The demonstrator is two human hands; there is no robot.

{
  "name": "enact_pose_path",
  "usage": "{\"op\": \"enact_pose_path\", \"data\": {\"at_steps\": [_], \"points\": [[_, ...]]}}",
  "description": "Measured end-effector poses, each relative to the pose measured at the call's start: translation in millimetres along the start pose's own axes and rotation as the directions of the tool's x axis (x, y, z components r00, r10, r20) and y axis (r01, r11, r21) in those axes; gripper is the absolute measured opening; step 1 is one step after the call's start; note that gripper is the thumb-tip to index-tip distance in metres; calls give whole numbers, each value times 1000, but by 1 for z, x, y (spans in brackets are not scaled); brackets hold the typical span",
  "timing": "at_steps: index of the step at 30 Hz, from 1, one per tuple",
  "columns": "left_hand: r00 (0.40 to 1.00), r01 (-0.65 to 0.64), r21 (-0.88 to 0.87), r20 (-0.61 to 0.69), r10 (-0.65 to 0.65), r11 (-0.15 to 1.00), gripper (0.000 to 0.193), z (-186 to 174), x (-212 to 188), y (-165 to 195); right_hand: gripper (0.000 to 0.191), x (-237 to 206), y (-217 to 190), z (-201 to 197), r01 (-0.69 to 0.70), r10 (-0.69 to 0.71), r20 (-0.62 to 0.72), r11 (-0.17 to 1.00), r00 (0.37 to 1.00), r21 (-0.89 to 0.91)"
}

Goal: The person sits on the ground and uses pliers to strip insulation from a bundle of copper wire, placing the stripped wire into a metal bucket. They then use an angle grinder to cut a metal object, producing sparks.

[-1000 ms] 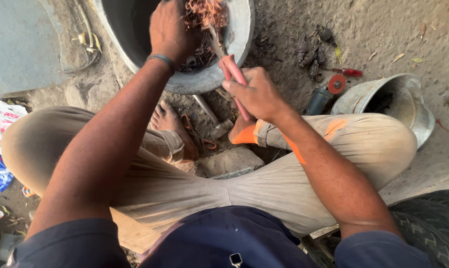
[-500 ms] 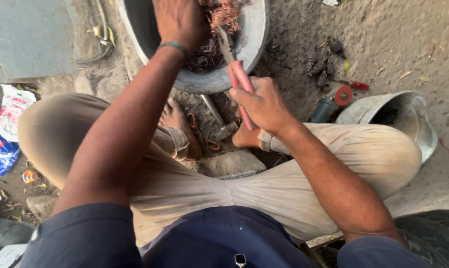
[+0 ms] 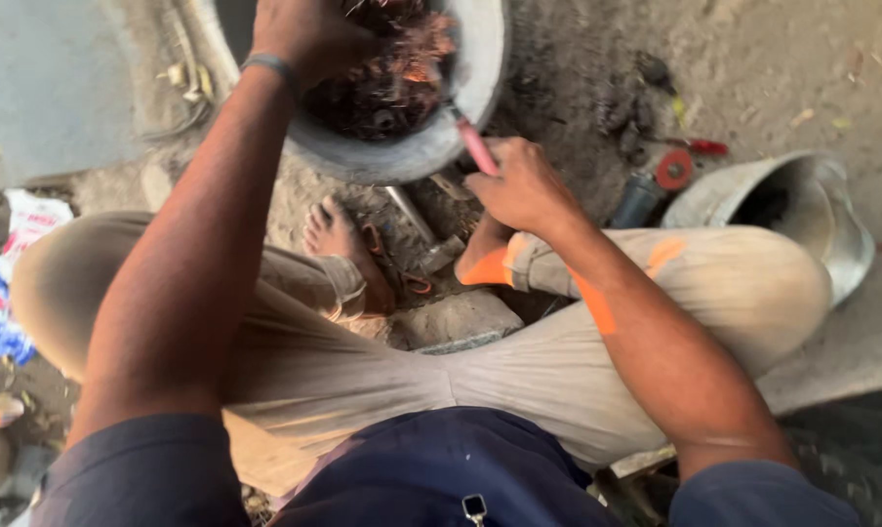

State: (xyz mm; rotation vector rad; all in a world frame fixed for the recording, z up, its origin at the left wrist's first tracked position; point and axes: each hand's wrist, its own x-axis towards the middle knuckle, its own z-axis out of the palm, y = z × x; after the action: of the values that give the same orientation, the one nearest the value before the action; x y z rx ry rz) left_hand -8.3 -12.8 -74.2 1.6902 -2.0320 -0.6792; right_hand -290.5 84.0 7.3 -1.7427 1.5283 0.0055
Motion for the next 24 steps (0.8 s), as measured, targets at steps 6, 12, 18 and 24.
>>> {"op": "enact_pose_path", "data": {"at_steps": [6,12,18,24], "points": [[990,76,76,-128,-66,994,42,0,4,18,57,-12,5,2,261,-271,-211,962,939,-76],[967,218,220,83,-241,951,32,27,-11,29,55,-4,2,-4,314,-315,-169,949,934,-36],[994,101,489,-76,-73,867,26,26,-23,63,38,-4,-17,-5,43,-37,-90,997,995,71],[976,-25,428,-187,116,903,30,26,-20,57,34,-9,-33,-9,-165,158,50,960,986,225]]}}
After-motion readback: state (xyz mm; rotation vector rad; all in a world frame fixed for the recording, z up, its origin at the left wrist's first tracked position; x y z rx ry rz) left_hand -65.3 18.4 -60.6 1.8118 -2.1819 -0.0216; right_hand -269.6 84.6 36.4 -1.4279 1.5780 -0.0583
